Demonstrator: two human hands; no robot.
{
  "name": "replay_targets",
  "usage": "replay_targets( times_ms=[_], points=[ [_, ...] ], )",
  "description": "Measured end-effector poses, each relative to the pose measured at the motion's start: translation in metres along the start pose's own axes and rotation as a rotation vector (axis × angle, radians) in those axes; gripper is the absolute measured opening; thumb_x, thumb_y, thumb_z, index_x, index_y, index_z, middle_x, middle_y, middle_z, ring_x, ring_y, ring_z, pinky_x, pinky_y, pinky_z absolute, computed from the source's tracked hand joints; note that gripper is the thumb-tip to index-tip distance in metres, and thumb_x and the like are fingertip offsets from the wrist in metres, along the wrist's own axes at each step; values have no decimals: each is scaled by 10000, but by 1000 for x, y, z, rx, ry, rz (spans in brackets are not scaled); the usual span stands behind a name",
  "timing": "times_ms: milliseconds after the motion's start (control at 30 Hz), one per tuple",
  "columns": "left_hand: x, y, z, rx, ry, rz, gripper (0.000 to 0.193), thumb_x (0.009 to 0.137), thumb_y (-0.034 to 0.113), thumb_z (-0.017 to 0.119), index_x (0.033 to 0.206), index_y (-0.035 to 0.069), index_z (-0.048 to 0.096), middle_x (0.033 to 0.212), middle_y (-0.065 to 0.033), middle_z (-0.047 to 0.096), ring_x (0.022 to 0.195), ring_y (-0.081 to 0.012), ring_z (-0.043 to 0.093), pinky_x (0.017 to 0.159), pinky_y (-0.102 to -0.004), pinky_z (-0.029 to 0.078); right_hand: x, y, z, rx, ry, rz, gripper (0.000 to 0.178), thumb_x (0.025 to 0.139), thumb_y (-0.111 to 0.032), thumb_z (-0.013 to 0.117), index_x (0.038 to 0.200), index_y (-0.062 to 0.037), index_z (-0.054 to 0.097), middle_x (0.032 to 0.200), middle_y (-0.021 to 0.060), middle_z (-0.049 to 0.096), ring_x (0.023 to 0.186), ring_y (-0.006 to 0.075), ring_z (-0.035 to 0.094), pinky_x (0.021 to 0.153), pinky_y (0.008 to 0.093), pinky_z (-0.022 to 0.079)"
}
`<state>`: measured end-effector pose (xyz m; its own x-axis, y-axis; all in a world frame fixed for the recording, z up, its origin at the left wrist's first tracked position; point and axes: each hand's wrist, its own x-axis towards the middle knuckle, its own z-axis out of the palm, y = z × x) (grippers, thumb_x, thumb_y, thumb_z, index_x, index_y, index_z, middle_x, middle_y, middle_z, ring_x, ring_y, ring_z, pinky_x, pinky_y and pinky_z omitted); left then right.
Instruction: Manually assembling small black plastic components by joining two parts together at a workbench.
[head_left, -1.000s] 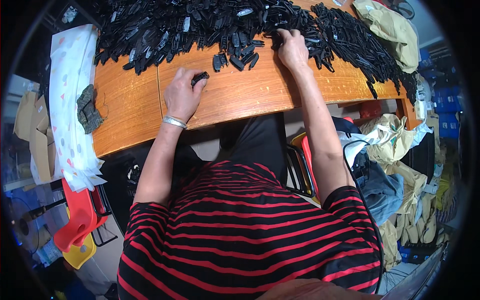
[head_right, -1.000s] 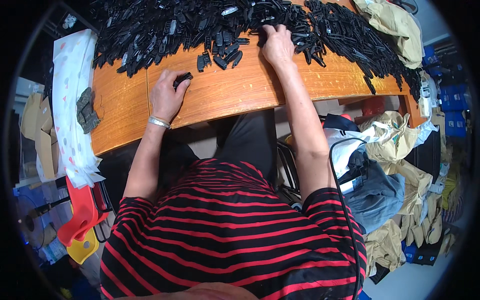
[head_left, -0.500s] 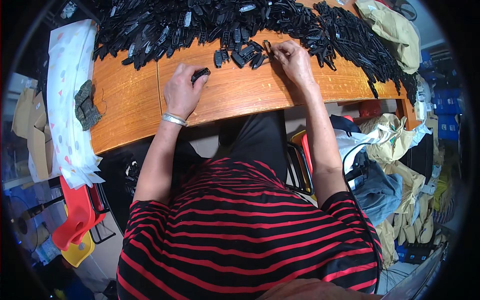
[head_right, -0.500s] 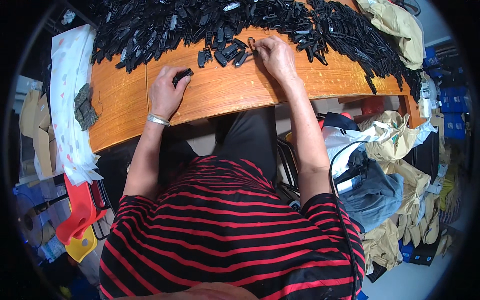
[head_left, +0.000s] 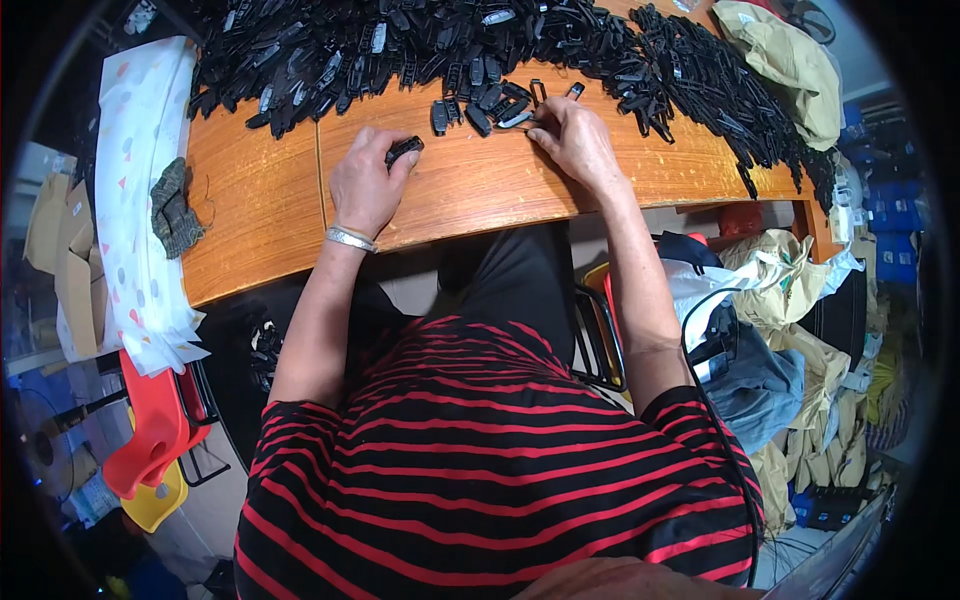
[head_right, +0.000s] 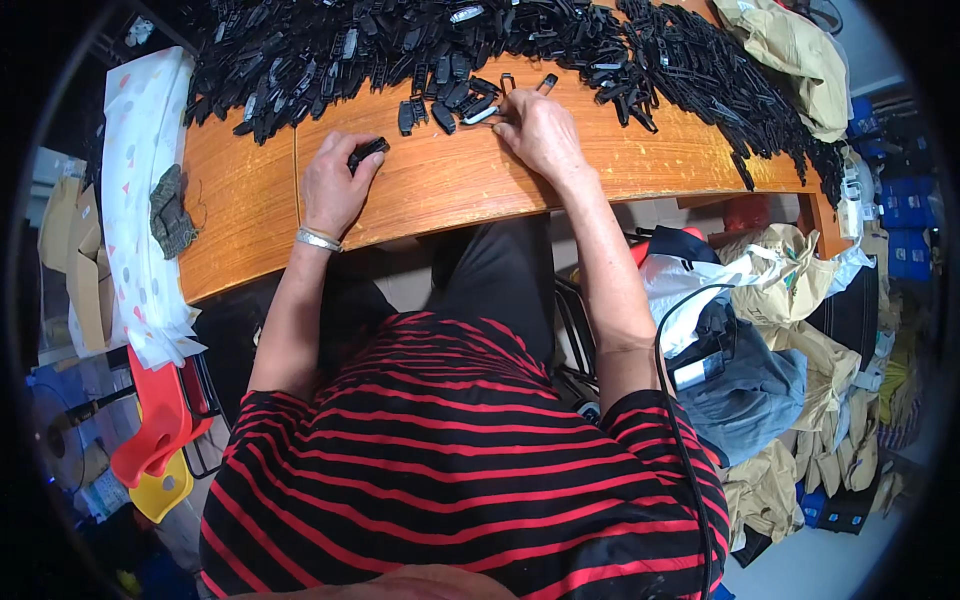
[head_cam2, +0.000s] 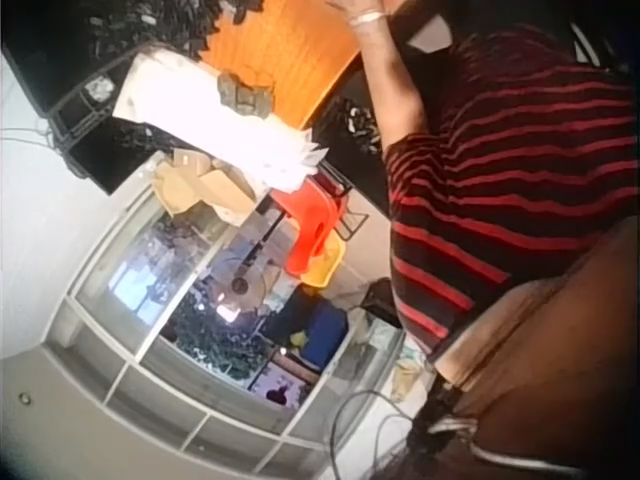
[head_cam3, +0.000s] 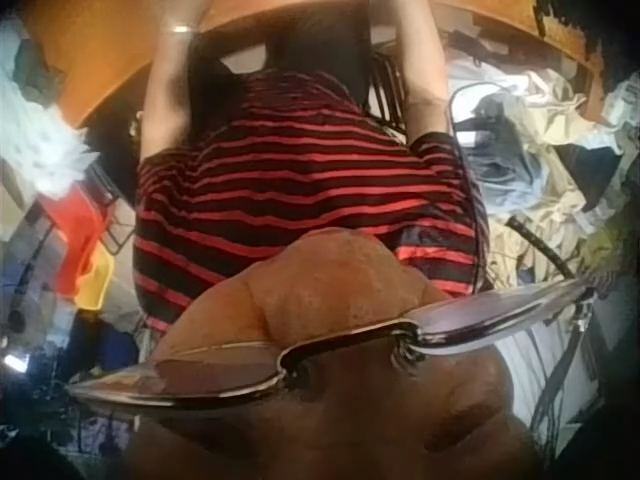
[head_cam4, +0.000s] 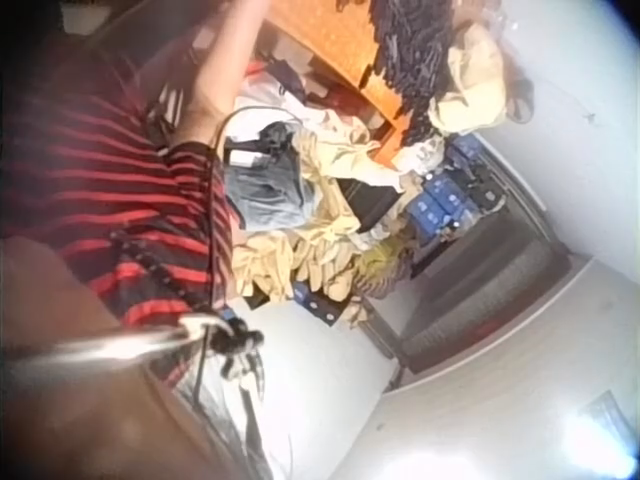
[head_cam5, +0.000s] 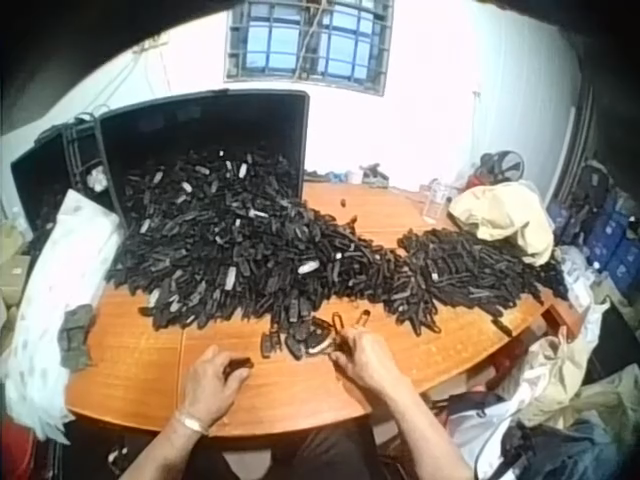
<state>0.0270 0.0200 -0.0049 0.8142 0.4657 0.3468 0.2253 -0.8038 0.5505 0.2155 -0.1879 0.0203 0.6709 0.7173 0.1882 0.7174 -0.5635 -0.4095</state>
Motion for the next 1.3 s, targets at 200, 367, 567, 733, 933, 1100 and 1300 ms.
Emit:
replay_targets(
  times_ms=[200, 367, 567, 733, 933, 1100, 1300],
  points=[
    [0, 0, 0, -2, 5, 10, 211, 824, 242, 696, 986, 108, 677, 874, -87, 596, 803, -296, 614, 660, -379, 477, -3, 1, 0, 108, 14, -101, 232, 818, -139, 699, 1007, -12, 656, 922, 166, 650, 864, 333, 638, 762, 384, 503],
    [0, -1, 0, 8, -1, 4, 214, 824, 239, 696, 989, 103, 677, 868, -96, 593, 803, -303, 612, 664, -383, 476, -4, -3, -6, 112, 19, -161, 222, 827, -141, 669, 1004, -6, 675, 912, 163, 647, 848, 320, 639, 755, 374, 506],
    [0, -2, 1, -39, 26, 27, 212, 830, 227, 690, 993, 92, 678, 877, -110, 601, 810, -311, 613, 683, -382, 480, -10, -17, -23, 146, -31, -59, 207, 810, -157, 666, 949, -4, 683, 863, 133, 648, 788, 283, 644, 735, 349, 504],
    [0, -3, 0, -57, 30, -1, 197, 841, 191, 672, 994, 68, 671, 905, -117, 619, 838, -309, 621, 714, -369, 488, -5, -41, -20, -80, -234, -139, 210, 813, -208, 678, 899, -17, 678, 851, 149, 645, 808, 320, 642, 753, 404, 514],
    [1, -4, 1, -128, 41, 9, 188, 846, 158, 666, 1003, 55, 667, 927, -120, 635, 841, -296, 631, 728, -349, 492, 1, -53, 4, -5, -166, -243, 223, 847, -240, 658, 941, -38, 672, 917, 143, 638, 862, 339, 634, 773, 421, 508],
    [1, -10, 4, -166, 79, 1, 179, 829, 213, 678, 970, 103, 674, 929, -90, 644, 834, -309, 639, 692, -379, 500, 2, -58, 8, 17, -100, -285, 214, 823, -220, 690, 952, -51, 666, 908, 139, 632, 832, 331, 641, 733, 417, 514],
    [2, -18, 8, -393, 63, -105, 196, 855, 154, 660, 1034, 75, 651, 974, -93, 674, 826, -235, 651, 722, -322, 504, -10, -70, 27, 3, -114, -343, 260, 773, -205, 735, 955, -50, 634, 899, 122, 638, 800, 329, 648, 691, 421, 513]
  ],
)
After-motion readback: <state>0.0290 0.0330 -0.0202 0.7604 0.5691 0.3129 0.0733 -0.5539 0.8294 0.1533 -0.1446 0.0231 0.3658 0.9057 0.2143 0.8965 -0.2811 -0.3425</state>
